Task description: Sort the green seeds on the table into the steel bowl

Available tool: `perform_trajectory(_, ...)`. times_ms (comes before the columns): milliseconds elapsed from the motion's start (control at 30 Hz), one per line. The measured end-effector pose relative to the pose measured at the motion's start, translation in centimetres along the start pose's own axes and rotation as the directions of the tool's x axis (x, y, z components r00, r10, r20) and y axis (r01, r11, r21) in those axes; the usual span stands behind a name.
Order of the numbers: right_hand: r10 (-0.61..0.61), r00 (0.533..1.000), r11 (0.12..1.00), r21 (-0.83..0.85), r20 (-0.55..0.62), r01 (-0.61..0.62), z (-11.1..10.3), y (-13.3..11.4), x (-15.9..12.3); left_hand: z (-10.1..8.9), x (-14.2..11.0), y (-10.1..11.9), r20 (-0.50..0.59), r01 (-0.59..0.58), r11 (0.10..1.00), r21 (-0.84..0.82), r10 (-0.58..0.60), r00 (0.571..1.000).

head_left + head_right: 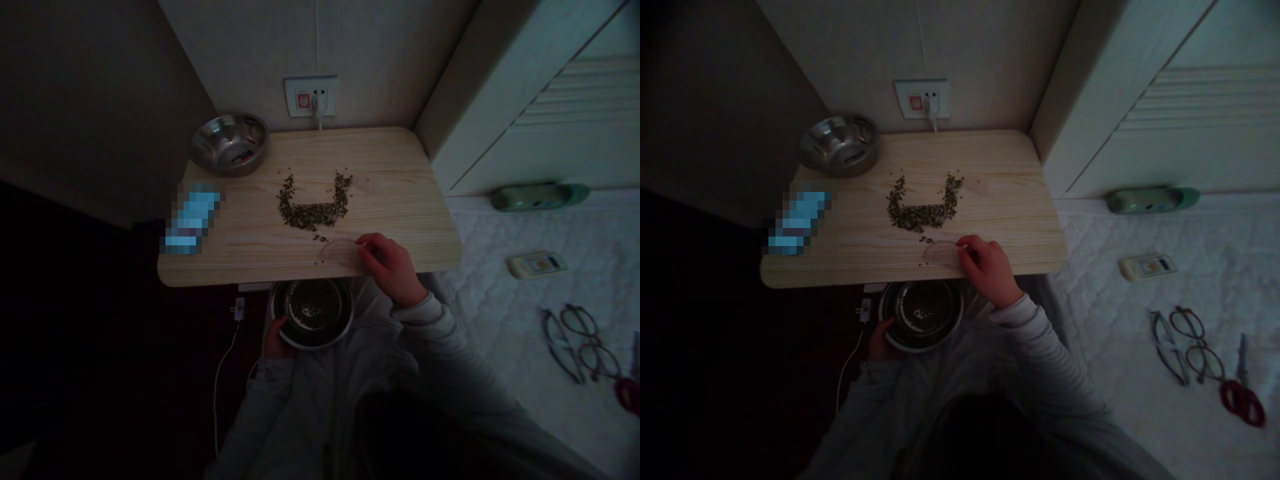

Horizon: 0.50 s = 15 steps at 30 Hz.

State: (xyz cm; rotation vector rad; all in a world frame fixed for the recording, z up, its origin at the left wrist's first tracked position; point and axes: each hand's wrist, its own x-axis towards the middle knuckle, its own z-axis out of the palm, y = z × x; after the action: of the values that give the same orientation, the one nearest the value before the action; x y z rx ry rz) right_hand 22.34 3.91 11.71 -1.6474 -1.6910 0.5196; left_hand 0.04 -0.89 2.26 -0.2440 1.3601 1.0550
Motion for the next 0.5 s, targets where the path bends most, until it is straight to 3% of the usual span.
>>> perform_trajectory(500, -0.026, 0.999, 1.000, -0.001, 0.047, 0.026, 0.78, -0.97, 0.00, 0.36, -0.41, 0.10, -0.039, 0.022, 1.000, 0.000, -0.022, 0.999)
